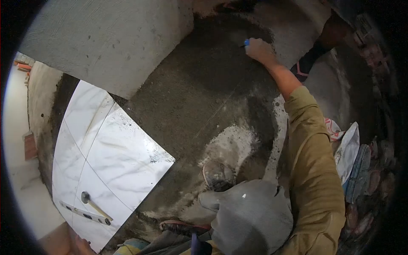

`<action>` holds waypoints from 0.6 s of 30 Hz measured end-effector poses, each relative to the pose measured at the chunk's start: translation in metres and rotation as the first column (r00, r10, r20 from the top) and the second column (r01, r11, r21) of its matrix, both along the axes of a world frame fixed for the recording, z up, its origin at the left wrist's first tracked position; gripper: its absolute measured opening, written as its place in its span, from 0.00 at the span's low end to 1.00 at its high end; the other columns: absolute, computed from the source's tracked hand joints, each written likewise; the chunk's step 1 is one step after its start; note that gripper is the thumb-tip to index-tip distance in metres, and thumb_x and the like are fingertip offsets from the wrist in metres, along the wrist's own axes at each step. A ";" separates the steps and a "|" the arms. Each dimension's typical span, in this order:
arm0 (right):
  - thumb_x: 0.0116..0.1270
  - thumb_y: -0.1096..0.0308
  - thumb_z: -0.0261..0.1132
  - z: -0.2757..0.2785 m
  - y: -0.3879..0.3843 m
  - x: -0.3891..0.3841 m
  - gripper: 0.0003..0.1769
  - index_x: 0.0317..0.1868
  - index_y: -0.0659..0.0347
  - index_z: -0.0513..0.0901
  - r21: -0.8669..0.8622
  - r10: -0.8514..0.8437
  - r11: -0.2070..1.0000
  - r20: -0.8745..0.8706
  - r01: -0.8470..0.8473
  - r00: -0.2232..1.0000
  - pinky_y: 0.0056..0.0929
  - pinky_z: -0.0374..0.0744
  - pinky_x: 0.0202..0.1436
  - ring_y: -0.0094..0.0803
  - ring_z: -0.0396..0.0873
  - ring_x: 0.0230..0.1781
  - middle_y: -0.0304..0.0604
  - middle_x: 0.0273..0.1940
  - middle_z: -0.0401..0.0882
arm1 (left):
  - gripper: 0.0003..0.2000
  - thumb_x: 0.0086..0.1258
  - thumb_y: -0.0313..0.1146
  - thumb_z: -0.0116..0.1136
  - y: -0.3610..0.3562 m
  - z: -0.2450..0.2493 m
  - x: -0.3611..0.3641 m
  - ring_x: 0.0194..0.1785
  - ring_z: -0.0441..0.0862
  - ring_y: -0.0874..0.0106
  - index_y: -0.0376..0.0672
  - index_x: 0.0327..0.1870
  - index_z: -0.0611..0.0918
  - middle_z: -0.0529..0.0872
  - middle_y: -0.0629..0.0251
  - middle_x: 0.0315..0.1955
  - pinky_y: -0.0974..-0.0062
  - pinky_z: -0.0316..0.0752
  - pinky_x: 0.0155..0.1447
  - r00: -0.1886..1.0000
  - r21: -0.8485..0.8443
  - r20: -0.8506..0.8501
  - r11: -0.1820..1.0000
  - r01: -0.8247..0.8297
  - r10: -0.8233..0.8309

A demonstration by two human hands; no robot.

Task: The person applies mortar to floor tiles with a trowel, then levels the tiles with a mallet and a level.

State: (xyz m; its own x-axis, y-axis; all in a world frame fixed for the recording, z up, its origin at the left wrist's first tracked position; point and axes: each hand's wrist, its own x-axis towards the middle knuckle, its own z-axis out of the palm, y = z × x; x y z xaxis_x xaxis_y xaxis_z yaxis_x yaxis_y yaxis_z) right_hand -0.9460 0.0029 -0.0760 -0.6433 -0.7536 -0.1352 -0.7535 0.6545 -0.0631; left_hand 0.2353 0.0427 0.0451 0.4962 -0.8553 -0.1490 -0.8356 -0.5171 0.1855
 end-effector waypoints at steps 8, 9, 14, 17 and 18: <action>0.65 0.60 0.60 0.007 -0.045 0.047 0.19 0.50 0.62 0.84 -0.049 0.304 0.950 -0.075 -0.308 0.950 0.51 0.82 0.53 0.52 0.85 0.49 0.56 0.47 0.85 | 0.30 0.49 0.21 0.49 -0.028 0.001 -0.051 0.37 0.83 0.60 0.29 0.60 0.75 0.82 0.47 0.45 0.62 0.81 0.42 0.991 0.059 0.116 0.996 0.063 -0.069; 0.65 0.60 0.60 0.007 -0.048 0.045 0.19 0.50 0.62 0.84 -0.052 0.304 0.950 -0.069 -0.308 0.950 0.51 0.82 0.53 0.52 0.85 0.49 0.56 0.47 0.85 | 0.30 0.49 0.21 0.49 -0.030 0.002 -0.060 0.37 0.83 0.60 0.29 0.60 0.75 0.82 0.47 0.45 0.62 0.81 0.42 0.990 0.058 0.122 0.996 0.062 -0.069; 0.64 0.61 0.60 0.009 -0.066 0.000 0.18 0.50 0.62 0.85 -0.083 0.164 0.980 -0.197 -0.183 0.967 0.51 0.83 0.51 0.53 0.85 0.47 0.54 0.46 0.86 | 0.29 0.50 0.21 0.49 -0.017 0.003 -0.055 0.54 0.79 0.58 0.31 0.60 0.76 0.79 0.45 0.55 0.65 0.79 0.53 0.998 -0.072 -0.056 0.997 -0.034 0.030; 0.67 0.56 0.61 0.023 -0.053 -0.019 0.22 0.55 0.63 0.81 0.020 0.096 0.995 -0.131 -0.095 0.987 0.51 0.79 0.57 0.54 0.81 0.54 0.58 0.52 0.83 | 0.29 0.51 0.21 0.50 -0.014 0.003 -0.051 0.56 0.78 0.58 0.32 0.60 0.76 0.79 0.45 0.56 0.64 0.77 0.55 1.000 -0.034 0.010 0.999 0.013 -0.013; 0.67 0.56 0.61 0.019 -0.047 -0.022 0.22 0.55 0.63 0.81 0.033 0.096 0.995 -0.141 -0.093 0.985 0.51 0.79 0.57 0.54 0.81 0.54 0.58 0.52 0.83 | 0.29 0.51 0.21 0.50 -0.015 -0.001 -0.057 0.56 0.78 0.57 0.32 0.61 0.76 0.79 0.45 0.57 0.64 0.77 0.56 0.999 -0.020 0.036 0.999 0.035 -0.034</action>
State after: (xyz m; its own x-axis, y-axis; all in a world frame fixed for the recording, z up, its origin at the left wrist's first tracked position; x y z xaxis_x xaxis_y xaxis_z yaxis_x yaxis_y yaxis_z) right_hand -0.9680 -0.0445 -0.0573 -0.5835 -0.8093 -0.0674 -0.8120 0.5799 0.0654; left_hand 0.1784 0.0282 0.0440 0.4711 -0.8747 -0.1141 -0.8591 -0.4843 0.1657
